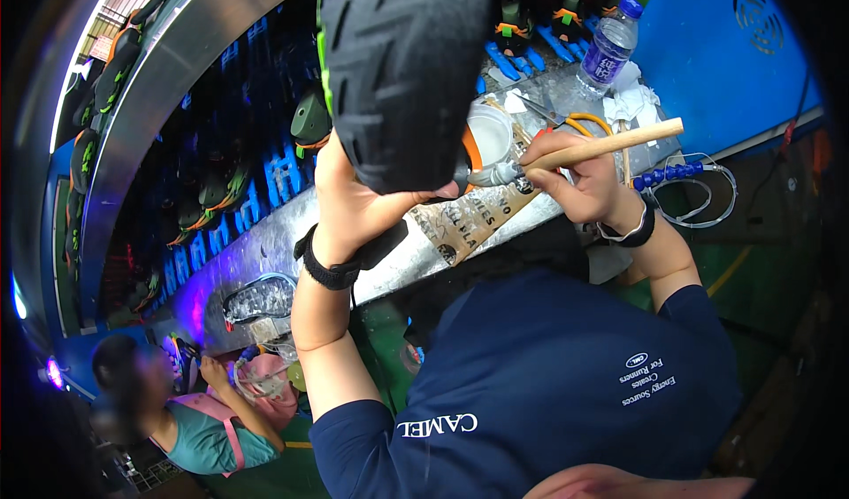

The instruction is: Applying glue to the edges and bottom of shoe soles using a brush and then placing them on a conveyor belt.

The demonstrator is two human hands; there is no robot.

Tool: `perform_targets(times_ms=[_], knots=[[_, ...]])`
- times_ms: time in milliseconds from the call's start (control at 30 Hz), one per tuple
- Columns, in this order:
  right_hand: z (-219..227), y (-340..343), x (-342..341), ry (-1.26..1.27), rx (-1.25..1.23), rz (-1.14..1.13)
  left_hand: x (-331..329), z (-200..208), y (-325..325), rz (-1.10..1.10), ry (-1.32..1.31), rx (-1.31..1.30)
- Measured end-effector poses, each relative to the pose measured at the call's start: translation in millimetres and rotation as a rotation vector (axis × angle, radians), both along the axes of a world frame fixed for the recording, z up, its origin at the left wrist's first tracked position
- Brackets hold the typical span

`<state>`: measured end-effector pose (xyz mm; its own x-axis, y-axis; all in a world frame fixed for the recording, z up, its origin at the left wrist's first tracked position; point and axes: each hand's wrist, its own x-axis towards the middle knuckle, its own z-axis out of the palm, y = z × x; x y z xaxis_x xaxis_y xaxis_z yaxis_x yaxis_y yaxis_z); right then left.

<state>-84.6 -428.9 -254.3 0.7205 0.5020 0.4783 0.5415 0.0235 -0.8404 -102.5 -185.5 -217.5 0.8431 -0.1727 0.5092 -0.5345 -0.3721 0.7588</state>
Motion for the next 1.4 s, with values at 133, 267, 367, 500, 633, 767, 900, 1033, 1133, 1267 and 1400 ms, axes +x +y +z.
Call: perform_targets(times_ms=[133,267,367,500,633,767,900,1033,1133,1267,1400], knots=[[0.8,1.4,-4.3,-0.018,0.071,0.023,-0.7,-16.4,7.5,0.065,-0.017,0.055],[-1.3,-0.7,-4.1,0.124,0.120,0.038,-1.4,-13.3,3.4,0.084,-0.031,0.069],[-3.3,-4.4,0.6,0.100,0.054,-0.022,3.4,-2.5,-3.6,-0.208,0.058,-0.162],[-1.9,-5.0,7.5,-0.040,0.001,-0.031,10.7,-5.0,-14.5,-0.253,0.303,-0.393],[-3.7,-1.9,20.3,-0.269,-0.017,-0.067,18.8,-13.4,-20.6,-0.271,0.401,-0.448],[0.8,-2.5,20.1,-0.253,0.045,-0.087,23.8,-21.9,-23.2,-0.257,0.457,-0.406],[7.4,-4.1,8.6,-0.063,-0.149,0.050,25.5,-22.9,-21.8,-0.242,0.464,-0.403],[4.3,-3.6,12.6,-0.159,-0.233,0.071,23.9,-21.3,-22.9,-0.261,0.501,-0.410],[10.1,-2.8,15.6,-0.116,-0.219,0.019,21.1,-20.8,-25.0,-0.279,0.523,-0.409],[12.0,-2.5,25.7,-0.217,-0.149,-0.045,17.4,-18.9,-26.4,-0.307,0.570,-0.410],[18.3,-4.0,37.9,-0.303,-0.103,-0.098,12.8,-20.2,-27.5,-0.325,0.604,-0.379]])
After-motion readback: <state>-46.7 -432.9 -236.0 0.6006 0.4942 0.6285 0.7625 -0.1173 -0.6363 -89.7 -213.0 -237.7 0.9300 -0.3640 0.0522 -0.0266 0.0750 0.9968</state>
